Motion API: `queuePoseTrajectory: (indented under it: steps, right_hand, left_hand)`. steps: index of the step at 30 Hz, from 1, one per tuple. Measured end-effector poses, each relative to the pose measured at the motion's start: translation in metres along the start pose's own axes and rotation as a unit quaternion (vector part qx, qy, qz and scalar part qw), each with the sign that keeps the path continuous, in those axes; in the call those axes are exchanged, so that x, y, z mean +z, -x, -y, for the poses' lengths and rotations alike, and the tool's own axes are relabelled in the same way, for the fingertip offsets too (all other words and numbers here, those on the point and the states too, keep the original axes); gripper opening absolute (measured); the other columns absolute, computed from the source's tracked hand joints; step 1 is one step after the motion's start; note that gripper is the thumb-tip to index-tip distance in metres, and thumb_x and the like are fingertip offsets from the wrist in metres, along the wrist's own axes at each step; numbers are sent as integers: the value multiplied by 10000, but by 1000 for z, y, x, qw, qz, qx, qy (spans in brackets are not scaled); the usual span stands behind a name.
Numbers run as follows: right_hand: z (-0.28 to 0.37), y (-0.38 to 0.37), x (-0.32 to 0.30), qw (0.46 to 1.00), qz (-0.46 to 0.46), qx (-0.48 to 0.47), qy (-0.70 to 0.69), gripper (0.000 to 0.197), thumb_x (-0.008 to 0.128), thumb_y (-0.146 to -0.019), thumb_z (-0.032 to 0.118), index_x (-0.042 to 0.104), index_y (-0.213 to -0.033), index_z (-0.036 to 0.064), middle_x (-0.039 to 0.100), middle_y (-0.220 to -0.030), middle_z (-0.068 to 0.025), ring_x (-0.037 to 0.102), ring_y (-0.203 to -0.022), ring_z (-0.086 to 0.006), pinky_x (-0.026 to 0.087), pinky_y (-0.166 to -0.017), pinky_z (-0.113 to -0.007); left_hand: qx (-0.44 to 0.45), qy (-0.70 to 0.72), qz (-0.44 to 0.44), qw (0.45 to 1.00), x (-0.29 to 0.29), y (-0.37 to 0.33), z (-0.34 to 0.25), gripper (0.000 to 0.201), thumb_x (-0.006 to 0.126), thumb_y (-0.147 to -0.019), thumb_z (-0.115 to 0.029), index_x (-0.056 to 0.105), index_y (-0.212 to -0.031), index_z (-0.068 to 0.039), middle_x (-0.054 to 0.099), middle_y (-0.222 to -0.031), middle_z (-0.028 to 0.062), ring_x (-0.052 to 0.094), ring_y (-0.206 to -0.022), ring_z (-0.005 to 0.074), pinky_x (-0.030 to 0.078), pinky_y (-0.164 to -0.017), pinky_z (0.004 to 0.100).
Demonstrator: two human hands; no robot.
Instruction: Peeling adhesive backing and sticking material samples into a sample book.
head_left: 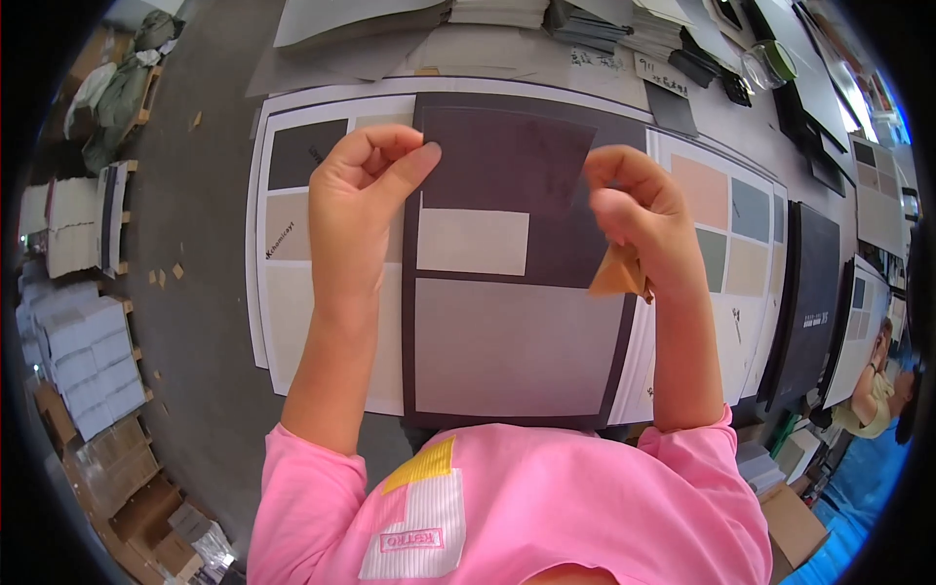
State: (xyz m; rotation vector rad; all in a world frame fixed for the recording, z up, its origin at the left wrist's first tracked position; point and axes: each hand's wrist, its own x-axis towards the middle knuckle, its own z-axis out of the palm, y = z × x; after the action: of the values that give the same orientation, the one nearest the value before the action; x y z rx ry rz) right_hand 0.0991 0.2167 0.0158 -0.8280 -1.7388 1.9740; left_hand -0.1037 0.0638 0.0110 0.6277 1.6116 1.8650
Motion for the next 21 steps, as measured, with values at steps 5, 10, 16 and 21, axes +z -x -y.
queuePoseTrajectory:
  steps: [5, 10, 16, 21]
  right_hand:
    - [1, -33, 14, 988, -61, 38, 139, 151, 738, -850, 145, 658, -802, 25, 518, -646, 62, 414, -593, -15, 316, -526, -217]
    - [-7, -69, 14, 967, -30, 184, 175, 242, 764, -827, 267, 653, -786, 56, 431, -614, 61, 373, -547, -54, 278, -468, -249]
    - [-19, -81, 23, 927, -35, 229, 296, 265, 773, -811, 289, 667, -818, 47, 453, -650, 26, 395, -559, -103, 281, -410, -301]
    - [-18, -83, 27, 910, -38, 241, 335, 278, 769, -813, 298, 673, -841, 38, 470, -667, 16, 429, -575, -115, 324, -393, -307]
  left_hand:
    - [13, -96, -25, 995, -2, -20, 20, 158, 781, -855, -138, 697, -935, -32, 640, -875, -20, 595, -866, 77, 453, -806, 218]
    - [-52, -218, 51, 973, -24, -49, 29, 206, 775, -828, -143, 693, -971, -20, 669, -903, 25, 613, -886, 117, 475, -825, 260]
    - [-63, -316, 71, 944, -27, -60, 38, 170, 752, -816, -95, 692, -939, 6, 690, -854, 34, 627, -814, 114, 499, -757, 259]
    - [-67, -348, 71, 933, -26, -60, 36, 172, 747, -815, -87, 696, -943, 16, 694, -855, 42, 630, -806, 113, 506, -740, 261]
